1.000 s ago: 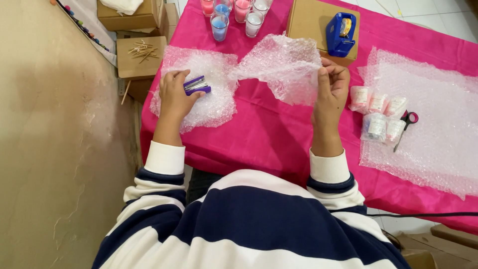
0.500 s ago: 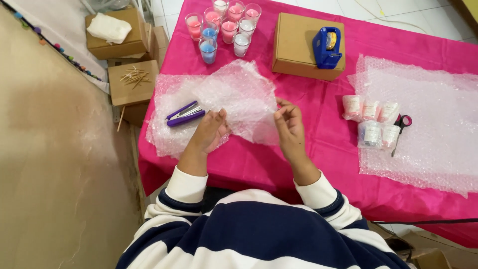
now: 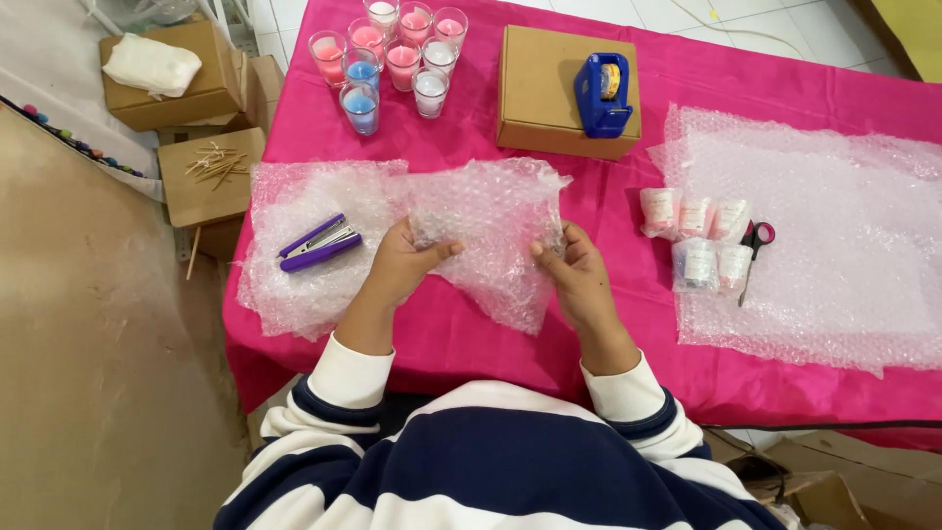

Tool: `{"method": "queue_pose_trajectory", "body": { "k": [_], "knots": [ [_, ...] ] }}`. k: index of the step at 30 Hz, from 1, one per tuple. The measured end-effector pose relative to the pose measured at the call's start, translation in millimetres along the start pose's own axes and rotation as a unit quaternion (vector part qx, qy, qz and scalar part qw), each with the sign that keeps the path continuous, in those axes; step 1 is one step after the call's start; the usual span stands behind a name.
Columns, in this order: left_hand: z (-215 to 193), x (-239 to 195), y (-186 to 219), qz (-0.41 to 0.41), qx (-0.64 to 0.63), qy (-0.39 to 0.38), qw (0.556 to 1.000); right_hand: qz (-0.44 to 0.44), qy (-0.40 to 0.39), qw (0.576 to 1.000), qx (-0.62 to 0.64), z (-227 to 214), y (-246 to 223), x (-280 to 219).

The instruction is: Wrapping small candles in bubble wrap and securing them at a packaging station.

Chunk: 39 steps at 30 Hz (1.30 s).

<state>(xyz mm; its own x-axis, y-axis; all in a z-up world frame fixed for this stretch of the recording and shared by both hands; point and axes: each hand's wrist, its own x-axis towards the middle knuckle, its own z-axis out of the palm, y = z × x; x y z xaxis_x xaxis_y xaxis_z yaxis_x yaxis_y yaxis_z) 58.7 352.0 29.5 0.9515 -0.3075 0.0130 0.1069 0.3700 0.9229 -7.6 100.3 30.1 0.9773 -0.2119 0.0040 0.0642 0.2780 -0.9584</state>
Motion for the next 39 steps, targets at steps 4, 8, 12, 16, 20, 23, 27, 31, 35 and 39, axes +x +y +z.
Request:
{"method": "queue_pose_trajectory", "body": {
  "k": [4,8,12,16,20,23,27,31,35,39],
  "knots": [
    [-19.6,26.2,-36.5,-0.005,0.002,0.052,0.999,-0.020,0.064,0.998,-0.009,-7.2,-11.5,10.1],
    [-29.0,39.5,-15.9,0.034,-0.002,0.122,0.992,-0.053,0.155,0.986,0.015,-18.5,-16.9,21.8],
    [-18.0,41.1,36.3,0.065,-0.095,0.235,0.965,-0.091,0.196,0.976,0.010,-28.3,-25.3,29.5],
    [-33.8,35.8,58.2,0.098,-0.120,0.277,0.948,-0.079,0.198,0.977,0.003,-55.0,-11.4,36.0],
    [-49.1,17.7,80.2,0.087,-0.129,0.294,0.943,-0.019,0.128,0.984,-0.126,-62.4,-9.5,38.4],
    [-74.1,12.2,82.7,0.096,-0.117,0.296,0.943,0.023,0.094,0.935,-0.341,-55.3,-33.1,35.8],
    [-123.0,-0.7,75.5,0.102,-0.093,0.309,0.941,-0.095,0.053,0.737,-0.667,3.2,-115.2,11.7],
    [-146.7,-17.7,90.6,0.130,-0.077,0.339,0.929,-0.253,-0.040,0.771,-0.583,56.9,-119.8,26.4],
    [-146.7,-55.1,117.6,0.156,-0.119,0.319,0.927,-0.270,-0.230,0.784,-0.509,125.6,-57.6,50.8],
    [-142.4,-73.8,125.4,0.183,-0.169,0.327,0.911,-0.334,-0.372,0.725,-0.474,181.8,21.6,62.1]
  ]
}}
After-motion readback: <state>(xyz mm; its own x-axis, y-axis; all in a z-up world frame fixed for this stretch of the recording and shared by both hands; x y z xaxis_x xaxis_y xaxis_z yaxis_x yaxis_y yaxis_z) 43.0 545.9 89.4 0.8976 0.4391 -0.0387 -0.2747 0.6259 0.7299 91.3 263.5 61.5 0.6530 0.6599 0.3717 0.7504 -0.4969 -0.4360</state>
